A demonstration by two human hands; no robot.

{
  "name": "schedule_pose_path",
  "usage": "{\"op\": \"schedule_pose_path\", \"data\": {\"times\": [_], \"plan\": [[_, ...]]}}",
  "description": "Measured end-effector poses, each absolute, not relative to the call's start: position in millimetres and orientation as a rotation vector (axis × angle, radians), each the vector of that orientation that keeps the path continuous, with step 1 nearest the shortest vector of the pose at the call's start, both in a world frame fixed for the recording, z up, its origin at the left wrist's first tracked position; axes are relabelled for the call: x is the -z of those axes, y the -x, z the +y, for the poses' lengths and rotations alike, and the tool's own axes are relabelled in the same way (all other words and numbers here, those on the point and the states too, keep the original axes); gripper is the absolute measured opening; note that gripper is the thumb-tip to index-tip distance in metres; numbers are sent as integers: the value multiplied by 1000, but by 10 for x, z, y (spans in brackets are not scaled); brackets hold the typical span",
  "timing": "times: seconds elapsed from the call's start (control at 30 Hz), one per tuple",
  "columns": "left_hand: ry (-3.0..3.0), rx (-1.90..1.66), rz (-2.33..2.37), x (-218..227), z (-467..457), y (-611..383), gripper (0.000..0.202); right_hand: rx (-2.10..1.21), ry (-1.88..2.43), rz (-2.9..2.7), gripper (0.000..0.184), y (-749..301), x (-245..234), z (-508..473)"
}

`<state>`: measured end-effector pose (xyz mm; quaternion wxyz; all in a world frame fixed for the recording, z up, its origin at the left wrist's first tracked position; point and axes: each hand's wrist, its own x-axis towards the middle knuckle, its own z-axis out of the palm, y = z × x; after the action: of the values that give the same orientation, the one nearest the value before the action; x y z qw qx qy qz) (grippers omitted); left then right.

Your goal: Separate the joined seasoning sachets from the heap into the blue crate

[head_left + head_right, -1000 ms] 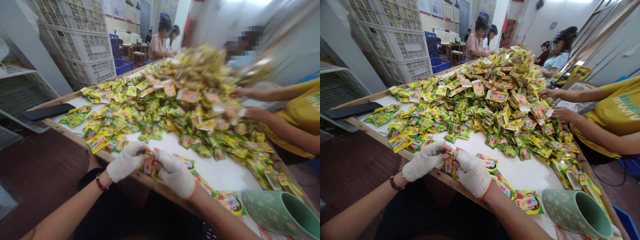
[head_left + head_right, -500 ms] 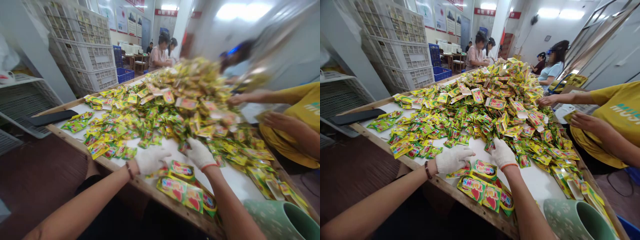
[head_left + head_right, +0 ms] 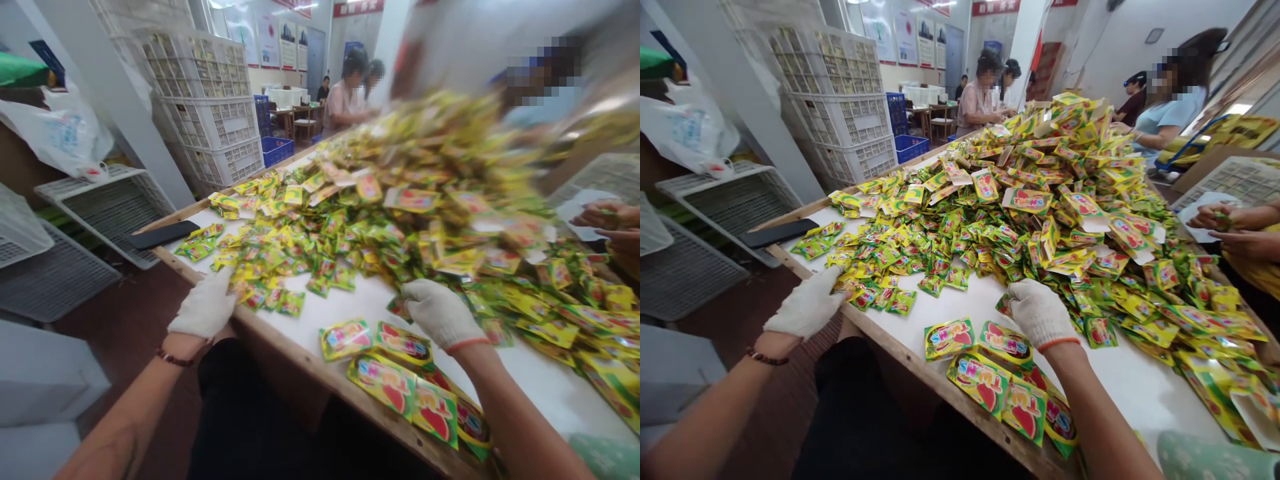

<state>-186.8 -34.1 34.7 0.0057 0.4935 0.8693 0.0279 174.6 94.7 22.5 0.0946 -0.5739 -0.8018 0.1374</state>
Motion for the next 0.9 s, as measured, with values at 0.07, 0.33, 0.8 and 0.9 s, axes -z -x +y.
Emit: {"op": "schedule_pose_path", "data": {"times": [0.07,0.33,0.8,0.9], "plan": [[-1553,-234,2697,-305,-372,1905,29,-620,1609,-2198,14,-1662,-291,869],[-1175,-1251,1733,-169,-222,1088,29,-1417,1262,-1656,21,-1261,-375,451],[-575,-1257,1106,-185,-124,300,41,-950,1175,-1928,19,-1237,-270,330],[-614,-1398,1195,-87,-119,266,42,-864,1240,-1934,17,-1209,-259,315]]}}
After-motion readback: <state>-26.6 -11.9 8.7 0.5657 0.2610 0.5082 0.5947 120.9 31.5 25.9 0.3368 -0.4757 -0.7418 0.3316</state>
